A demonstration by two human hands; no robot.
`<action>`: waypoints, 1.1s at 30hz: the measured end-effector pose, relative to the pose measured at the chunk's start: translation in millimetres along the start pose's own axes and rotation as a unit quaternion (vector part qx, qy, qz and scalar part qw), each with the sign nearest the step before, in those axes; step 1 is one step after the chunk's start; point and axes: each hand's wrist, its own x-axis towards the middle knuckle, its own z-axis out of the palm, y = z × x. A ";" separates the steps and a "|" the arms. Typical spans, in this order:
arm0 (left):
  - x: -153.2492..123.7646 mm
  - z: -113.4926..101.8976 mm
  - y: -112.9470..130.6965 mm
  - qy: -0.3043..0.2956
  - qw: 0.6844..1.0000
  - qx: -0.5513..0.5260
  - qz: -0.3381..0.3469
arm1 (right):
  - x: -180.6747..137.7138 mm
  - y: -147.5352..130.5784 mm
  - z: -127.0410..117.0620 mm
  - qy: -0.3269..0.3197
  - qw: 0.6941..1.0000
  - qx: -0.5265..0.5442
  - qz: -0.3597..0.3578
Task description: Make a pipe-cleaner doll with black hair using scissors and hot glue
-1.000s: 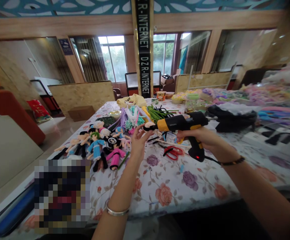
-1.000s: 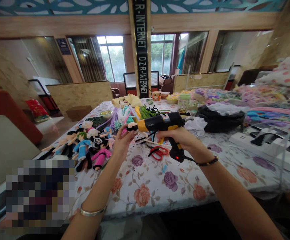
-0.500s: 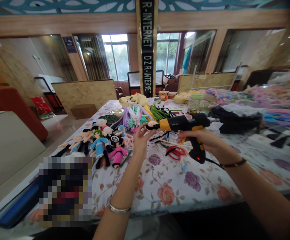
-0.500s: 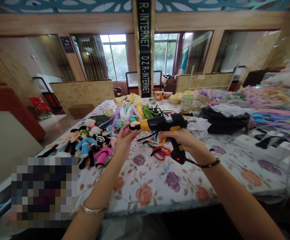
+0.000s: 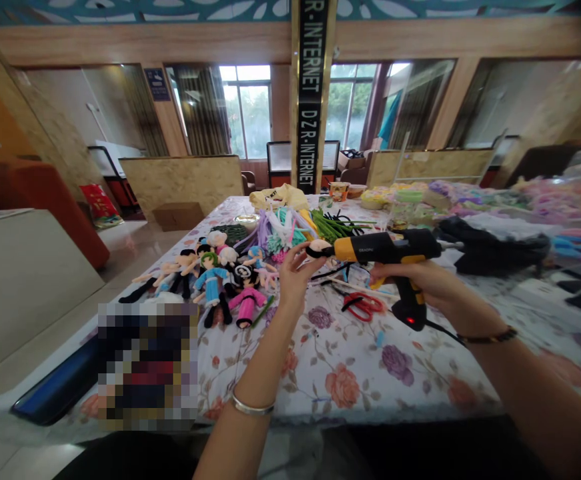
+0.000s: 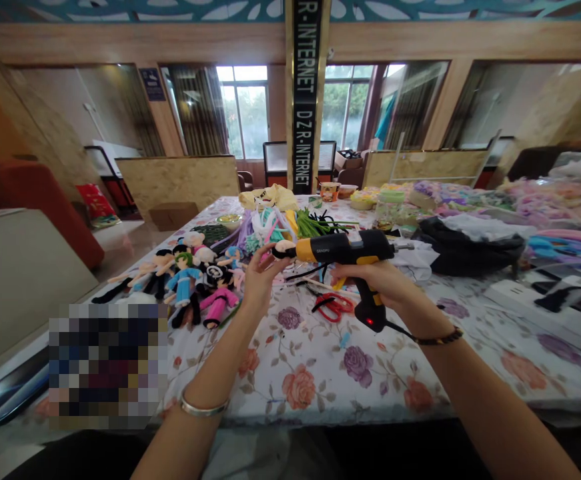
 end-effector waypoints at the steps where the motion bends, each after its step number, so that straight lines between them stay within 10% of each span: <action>1: -0.3 0.2 0.5 -0.001 1.000 -0.002 0.000 | 0.2 0.3 -0.4 -0.002 1.000 0.004 0.001; 33: 0.7 3.2 4.2 0.029 1.000 -0.002 0.004 | -2.4 -3.7 -2.0 -0.054 0.998 -0.009 -0.014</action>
